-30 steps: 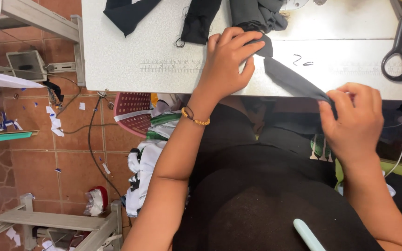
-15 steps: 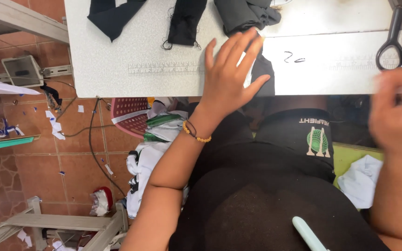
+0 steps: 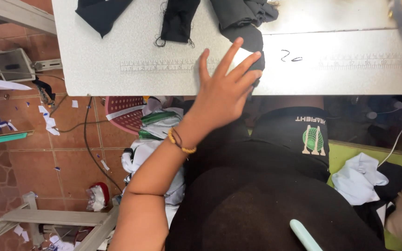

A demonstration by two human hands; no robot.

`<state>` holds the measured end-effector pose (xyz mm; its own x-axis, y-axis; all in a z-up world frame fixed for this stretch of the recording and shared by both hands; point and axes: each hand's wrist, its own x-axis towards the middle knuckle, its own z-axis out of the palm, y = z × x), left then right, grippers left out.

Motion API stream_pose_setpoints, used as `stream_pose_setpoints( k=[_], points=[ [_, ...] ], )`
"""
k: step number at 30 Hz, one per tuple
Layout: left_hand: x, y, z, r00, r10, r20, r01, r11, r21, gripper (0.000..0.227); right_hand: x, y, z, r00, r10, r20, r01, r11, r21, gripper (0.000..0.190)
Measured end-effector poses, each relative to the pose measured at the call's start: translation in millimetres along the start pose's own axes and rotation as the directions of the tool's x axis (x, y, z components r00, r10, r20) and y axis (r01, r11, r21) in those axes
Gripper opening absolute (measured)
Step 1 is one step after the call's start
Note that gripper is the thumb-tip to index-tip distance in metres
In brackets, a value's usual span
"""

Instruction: Cutting black fabric strips with scissors and sewing them using an industrial sewing machine.

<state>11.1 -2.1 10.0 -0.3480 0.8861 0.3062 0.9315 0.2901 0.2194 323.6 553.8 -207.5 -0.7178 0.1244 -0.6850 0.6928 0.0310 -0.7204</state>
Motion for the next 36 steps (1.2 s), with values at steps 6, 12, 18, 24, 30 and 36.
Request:
stream_pose_setpoints(
  k=[6,12,18,24,30,36],
  points=[
    [6.7,-25.6,-6.6,0.977,0.033,0.211,-0.018,0.997,-0.074,0.059,-146.1,-170.4,217.0,0.996,0.087,0.0,-0.084,0.959,-0.272,0.026],
    [8.7,-31.7,-5.5,0.978,0.065,0.197,-0.033,0.987,-0.159,0.055,-150.3,-178.4,228.2,0.969,0.032,0.245,0.011,0.985,-0.171,0.044],
    [7.5,-29.9,-7.1,0.988,0.048,0.144,-0.011,0.969,-0.245,0.051,-156.4,-174.5,236.2,0.988,0.066,0.138,-0.024,0.959,-0.283,0.037],
    [8.9,-29.6,-7.9,0.989,0.055,0.134,-0.014,0.957,-0.288,0.051,-161.8,-191.2,262.8,0.989,0.15,0.01,-0.138,0.93,-0.34,0.032],
    [6.7,-33.3,-5.2,0.955,0.27,-0.122,-0.286,0.949,-0.135,0.01,-161.3,-178.9,258.2,0.982,0.184,0.043,-0.159,0.93,-0.33,0.029],
    [9.7,-28.5,-2.6,0.989,0.109,0.099,-0.118,0.99,0.081,0.066,-164.2,-186.3,261.7,0.978,0.034,0.204,0.025,0.96,-0.28,0.044]
  ],
)
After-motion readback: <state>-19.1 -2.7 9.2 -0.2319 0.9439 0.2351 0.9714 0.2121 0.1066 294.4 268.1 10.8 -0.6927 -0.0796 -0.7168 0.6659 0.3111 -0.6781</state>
